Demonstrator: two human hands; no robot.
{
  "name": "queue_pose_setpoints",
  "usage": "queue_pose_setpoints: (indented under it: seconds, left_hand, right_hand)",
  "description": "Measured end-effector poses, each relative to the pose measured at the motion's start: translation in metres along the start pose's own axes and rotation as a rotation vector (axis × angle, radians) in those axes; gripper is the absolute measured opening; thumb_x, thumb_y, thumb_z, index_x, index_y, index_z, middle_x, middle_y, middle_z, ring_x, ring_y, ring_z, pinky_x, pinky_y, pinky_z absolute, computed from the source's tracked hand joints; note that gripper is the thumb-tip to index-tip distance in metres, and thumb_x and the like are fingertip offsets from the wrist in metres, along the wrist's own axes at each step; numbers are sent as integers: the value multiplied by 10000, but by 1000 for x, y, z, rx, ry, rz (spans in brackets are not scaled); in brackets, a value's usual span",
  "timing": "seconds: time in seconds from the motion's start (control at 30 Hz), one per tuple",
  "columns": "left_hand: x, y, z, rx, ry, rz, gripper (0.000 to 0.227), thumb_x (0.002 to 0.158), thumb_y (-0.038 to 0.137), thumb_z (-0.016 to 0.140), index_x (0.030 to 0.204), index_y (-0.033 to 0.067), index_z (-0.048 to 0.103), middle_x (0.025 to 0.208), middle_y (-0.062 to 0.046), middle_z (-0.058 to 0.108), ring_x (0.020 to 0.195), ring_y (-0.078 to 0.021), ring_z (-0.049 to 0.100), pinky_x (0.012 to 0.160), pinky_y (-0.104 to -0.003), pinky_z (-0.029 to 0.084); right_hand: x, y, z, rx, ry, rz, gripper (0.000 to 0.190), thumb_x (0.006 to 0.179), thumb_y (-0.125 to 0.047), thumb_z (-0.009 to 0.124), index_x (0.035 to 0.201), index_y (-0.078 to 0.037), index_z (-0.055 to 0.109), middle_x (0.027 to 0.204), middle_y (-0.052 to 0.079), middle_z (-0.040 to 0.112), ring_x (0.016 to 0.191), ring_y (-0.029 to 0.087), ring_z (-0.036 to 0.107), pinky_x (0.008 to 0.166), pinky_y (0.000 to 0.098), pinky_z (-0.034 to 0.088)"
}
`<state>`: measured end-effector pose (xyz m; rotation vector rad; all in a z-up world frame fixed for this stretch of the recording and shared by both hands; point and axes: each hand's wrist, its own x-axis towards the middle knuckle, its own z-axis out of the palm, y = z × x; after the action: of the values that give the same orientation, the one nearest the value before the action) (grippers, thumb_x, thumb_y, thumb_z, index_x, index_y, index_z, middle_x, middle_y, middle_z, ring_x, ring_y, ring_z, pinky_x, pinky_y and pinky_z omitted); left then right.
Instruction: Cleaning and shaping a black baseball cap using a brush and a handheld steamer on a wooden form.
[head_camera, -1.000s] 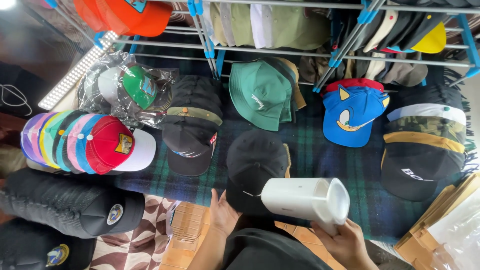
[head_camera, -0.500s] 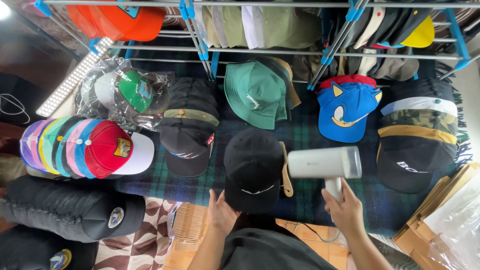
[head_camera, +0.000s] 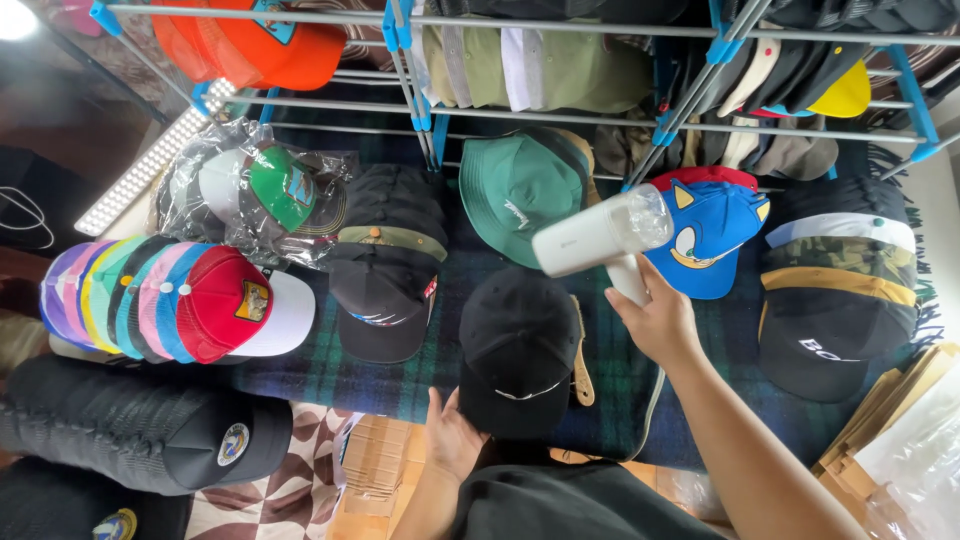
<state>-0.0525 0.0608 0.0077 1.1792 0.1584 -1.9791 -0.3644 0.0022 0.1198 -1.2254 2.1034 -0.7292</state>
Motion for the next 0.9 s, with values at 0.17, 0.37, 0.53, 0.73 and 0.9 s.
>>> queue_pose_setpoints:
  seconds: [0.17, 0.37, 0.53, 0.73, 0.9]
  left_hand:
    - [5, 0, -3, -33, -7, 3, 761, 939, 700, 360, 1403, 138, 577, 1368, -159, 656, 1242, -341, 610, 940, -448, 485]
    - [23, -2, -22, -42, -23, 3, 733, 926, 717, 395, 1339, 146, 598, 1316, -133, 665, 1214, -323, 614, 943, -450, 481]
    - [12, 0, -12, -27, -36, 25, 804, 872, 714, 434, 1403, 128, 574, 1323, -138, 661, 1218, -325, 612, 957, -440, 480]
    - [10, 2, -11, -27, -37, 19, 775, 922, 702, 393, 1411, 128, 571, 1326, -78, 640, 1197, -294, 610, 915, -427, 498]
    - [25, 1, -22, -86, -38, 22, 694, 948, 681, 455, 1336, 133, 630, 1204, -80, 670, 1122, -293, 632, 899, -427, 507]
  right_hand:
    - [0, -58, 18, -74, -96, -92, 720, 868, -430, 667, 1550, -353, 449, 1198, 89, 734, 1022, 313, 700, 825, 404, 550]
    - [0, -79, 68, -201, -182, -403, 718, 879, -449, 662, 1544, -336, 416, 1271, 66, 690, 1054, 324, 674, 829, 436, 534]
    - [3, -69, 71, -187, -101, -465, 685, 893, -428, 649, 1538, -338, 436, 1153, 47, 694, 982, 290, 675, 833, 411, 525]
    - [19, -3, 27, -136, 20, -159, 759, 890, -452, 658, 1584, -257, 422, 1243, 106, 727, 1082, 341, 697, 842, 434, 557]
    - [-19, 24, -19, -32, 38, 120, 783, 903, -380, 661, 1620, -207, 398, 1261, 81, 704, 962, 248, 713, 754, 403, 567]
